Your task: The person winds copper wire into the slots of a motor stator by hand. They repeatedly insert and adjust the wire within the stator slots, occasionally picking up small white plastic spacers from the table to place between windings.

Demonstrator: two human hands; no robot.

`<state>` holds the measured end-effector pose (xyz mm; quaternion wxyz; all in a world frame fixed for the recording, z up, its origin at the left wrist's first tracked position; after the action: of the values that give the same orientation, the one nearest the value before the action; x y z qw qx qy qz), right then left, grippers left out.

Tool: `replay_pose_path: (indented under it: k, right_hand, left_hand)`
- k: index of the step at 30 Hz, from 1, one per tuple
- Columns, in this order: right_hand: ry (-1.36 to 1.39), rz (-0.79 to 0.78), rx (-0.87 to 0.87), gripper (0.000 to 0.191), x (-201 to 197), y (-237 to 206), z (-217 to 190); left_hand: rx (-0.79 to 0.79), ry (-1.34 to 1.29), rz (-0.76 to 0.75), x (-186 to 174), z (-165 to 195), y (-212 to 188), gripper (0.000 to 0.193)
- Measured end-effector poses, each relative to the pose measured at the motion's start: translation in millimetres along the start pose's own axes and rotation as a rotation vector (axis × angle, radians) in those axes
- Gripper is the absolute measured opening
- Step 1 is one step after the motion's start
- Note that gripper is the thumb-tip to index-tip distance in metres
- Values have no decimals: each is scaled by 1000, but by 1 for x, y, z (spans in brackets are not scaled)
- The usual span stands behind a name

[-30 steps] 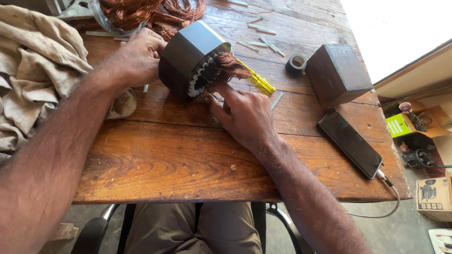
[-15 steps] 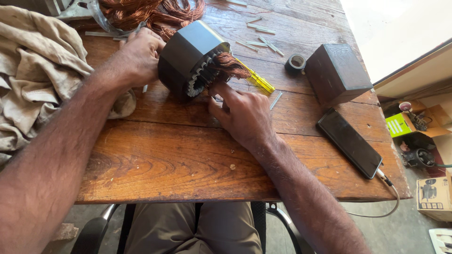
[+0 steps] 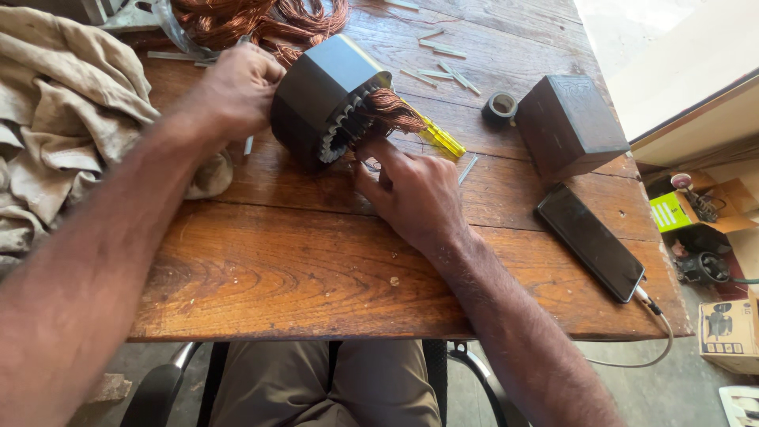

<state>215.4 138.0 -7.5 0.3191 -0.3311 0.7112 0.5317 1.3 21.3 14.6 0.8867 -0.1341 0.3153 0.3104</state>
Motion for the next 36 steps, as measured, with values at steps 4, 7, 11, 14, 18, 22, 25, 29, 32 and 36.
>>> replay_pose_path:
  k: [4,7,11,14,18,22,25,29,32,36]
  right_hand:
    - [13,2,-22,19,1,-1,2]
    - [-1,-10,-16,23,2,-1,3]
    - [-17,-52,18,28,3,-1,4]
    - [10,-30,-17,30,1,-1,2]
    - [30,-8,-36,28,-1,-2,0]
    - [41,-11,-12,27,-1,-2,-1]
    - [37,-8,-9,29,-2,-1,-2]
    - [18,-26,-6,30,-1,-1,-2]
    - [27,14,-30,28,-1,-1,-2]
    - [42,-34,3,33,1,-1,-1]
  left_hand:
    - [131,-46,-55,-5,1,-4,40]
    - [101,-20,-67,-5,-1,-4,39]
    - [-32,-175,-125,-8,-5,-5,39]
    - [60,-208,-124,-8,-2,-6,40]
    - [62,-161,-84,-4,1,-6,38]
    - [39,-150,-87,-2,-3,-5,37]
    - [92,-240,-113,-4,-4,-4,36]
    - [43,-230,-109,-2,1,-5,35]
    - [46,-204,-76,-2,8,-11,38]
    - [-20,-359,-148,-11,9,-19,51]
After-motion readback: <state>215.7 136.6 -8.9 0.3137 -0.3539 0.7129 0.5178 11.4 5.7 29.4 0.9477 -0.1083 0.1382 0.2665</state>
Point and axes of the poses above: each hand's wrist, its own y-axis towards the middle knuckle, its own x-axis out of the palm, z = x × y, the point moved 2 cm from there along y, towards the middle knuckle, and after that the axes turned 3 degrees about x, right-handed, at the moved point
